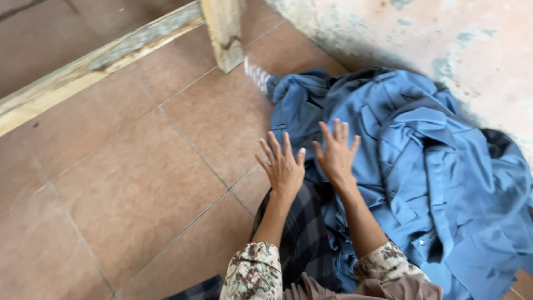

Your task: The person sits on a tiled floor and folds multiple pairs of blue trousers by hand. They lay each pair flat, fold the legs together, fold the trousers in half or thirds, and then place the folded pair onto a growing stack to the left.

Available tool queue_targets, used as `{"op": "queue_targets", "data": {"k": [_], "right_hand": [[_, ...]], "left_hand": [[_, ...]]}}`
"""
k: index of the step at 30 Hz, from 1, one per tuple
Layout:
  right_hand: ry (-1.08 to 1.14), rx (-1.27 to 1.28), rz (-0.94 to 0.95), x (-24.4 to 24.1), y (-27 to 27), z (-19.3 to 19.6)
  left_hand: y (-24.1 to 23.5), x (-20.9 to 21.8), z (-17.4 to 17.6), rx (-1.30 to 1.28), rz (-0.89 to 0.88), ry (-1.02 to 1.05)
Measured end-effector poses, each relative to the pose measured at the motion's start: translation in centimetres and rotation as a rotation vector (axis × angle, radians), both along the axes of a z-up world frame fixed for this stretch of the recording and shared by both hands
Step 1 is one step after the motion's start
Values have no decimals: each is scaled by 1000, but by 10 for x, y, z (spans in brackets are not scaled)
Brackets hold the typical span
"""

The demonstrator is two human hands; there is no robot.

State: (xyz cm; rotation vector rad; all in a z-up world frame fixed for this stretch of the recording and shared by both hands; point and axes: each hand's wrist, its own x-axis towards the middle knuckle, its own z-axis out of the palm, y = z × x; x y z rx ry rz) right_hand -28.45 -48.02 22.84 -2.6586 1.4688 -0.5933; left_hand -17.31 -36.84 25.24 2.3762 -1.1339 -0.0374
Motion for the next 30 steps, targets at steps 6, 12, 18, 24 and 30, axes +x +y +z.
{"op": "queue_targets", "data": {"k": [6,12,18,24,30], "right_hand": [[-105,-118,-517,-124,-44,20],[-317,-61,-440,-139,-118,-59],[-703,137,-134,-2,-118,-1],[-853,985,296,46,-72,112],[-249,508,454,-59,-34,149]], "left_hand": [[-28,-44,-15,-42,-524,448],[-32,-36,-16,194,-587,614],[-27,-25,38,300,-520,870],[-42,-2,-52,-70,-200,955],[-23,1,43,51,-91,1169]]}}
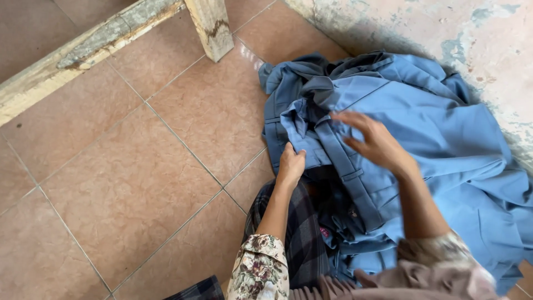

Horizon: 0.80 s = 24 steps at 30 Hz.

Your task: The person sits on a tiled floor and folds multiple pairs of blue trousers by hand. They lay each pair flat, fold the legs together, fold the trousers in half or thirds, and then place the folded pair onto a growing stack to the left.

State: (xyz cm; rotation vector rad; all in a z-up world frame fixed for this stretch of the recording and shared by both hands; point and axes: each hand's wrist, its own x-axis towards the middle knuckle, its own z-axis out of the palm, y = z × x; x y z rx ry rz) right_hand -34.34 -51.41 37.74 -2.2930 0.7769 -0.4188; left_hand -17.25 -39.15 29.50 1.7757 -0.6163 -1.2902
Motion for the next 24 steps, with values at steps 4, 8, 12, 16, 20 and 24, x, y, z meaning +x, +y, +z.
{"op": "queue_targets", "data": {"k": [4,8,12,16,20,24], "right_hand": [[565,-273,50,-99,37,-25],[931,-693,46,-185,68,-83],[828,-830,-24,-193,76,-111],[562,-771,-91,-185,40,-115],[300,-247,-311,-162,-37,-76],[137,-525,-259,-104,-158,-21]], "left_hand": [[-10,2,-6,-4,152,279],[-18,6,-10,59,153,327],[-30,-4,-70,78,71,120],[-40,-7,-112,-54,-37,-254],[-28,-4,-81,-6,22,-168],[-23,-1,-68,-145,112,-156]]}}
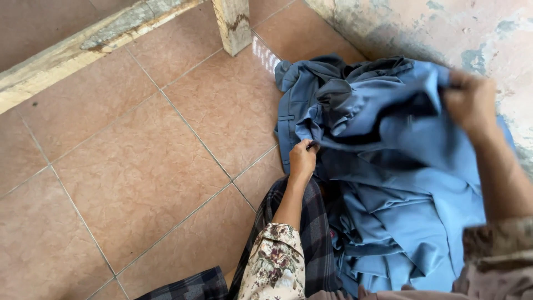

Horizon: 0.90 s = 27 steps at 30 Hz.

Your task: The person sits on a tiled floor and folds multiple pairs of blue trousers by hand. They lay each pair flat, fold the legs together, fold the trousers in half or thirds, and then place the folded pair onto a growing stack to the left.

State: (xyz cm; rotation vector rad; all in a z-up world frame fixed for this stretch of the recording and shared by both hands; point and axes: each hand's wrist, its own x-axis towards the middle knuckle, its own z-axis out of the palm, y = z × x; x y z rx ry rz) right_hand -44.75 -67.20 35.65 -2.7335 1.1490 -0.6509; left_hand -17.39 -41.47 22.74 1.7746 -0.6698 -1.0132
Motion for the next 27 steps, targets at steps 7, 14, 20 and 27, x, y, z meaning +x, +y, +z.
{"op": "queue_targets", "data": {"k": [7,14,20,27], "right_hand": [[-385,-262,-142,114,-92,43],[215,417,141,220,41,-26],[270,66,96,209,57,-40],[73,-261,368,202,168,-35]], "left_hand": [[4,3,-1,-405,380,95],[4,8,-26,-184,616,-96],[4,11,-36,-224,666,65],[9,12,-15,-212,654,31]]}}
